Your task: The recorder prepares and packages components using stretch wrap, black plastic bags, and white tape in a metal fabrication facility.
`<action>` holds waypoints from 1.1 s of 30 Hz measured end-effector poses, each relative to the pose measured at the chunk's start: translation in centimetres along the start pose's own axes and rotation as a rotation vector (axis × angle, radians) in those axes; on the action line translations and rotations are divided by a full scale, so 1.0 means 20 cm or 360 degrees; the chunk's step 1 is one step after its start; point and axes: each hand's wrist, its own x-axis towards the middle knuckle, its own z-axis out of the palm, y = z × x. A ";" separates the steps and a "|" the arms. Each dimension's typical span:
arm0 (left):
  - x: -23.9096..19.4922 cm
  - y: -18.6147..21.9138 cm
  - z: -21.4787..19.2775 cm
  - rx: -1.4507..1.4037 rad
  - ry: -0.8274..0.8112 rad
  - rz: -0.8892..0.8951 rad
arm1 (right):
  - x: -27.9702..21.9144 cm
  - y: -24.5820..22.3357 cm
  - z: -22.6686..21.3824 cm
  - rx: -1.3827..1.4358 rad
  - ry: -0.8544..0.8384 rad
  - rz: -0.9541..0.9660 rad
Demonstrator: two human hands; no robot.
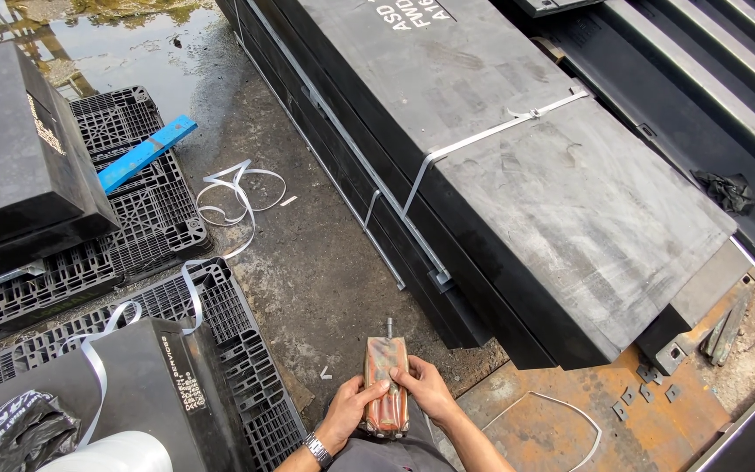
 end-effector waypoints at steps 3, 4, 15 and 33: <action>0.00 -0.01 0.00 -0.0001 0.0002 -0.0002 | 0.00 0.01 0.00 0.0008 -0.0012 0.0000; 0.00 -0.02 0.00 -0.0001 0.0004 -0.0004 | 0.00 0.02 0.00 0.0009 -0.0013 0.0001; 0.00 -0.04 0.02 0.0035 0.0007 0.0009 | -0.01 0.06 -0.03 0.0019 0.0003 -0.0034; 0.03 -0.03 0.08 0.0112 -0.0042 0.0001 | -0.01 0.13 -0.10 0.0028 0.0062 -0.0023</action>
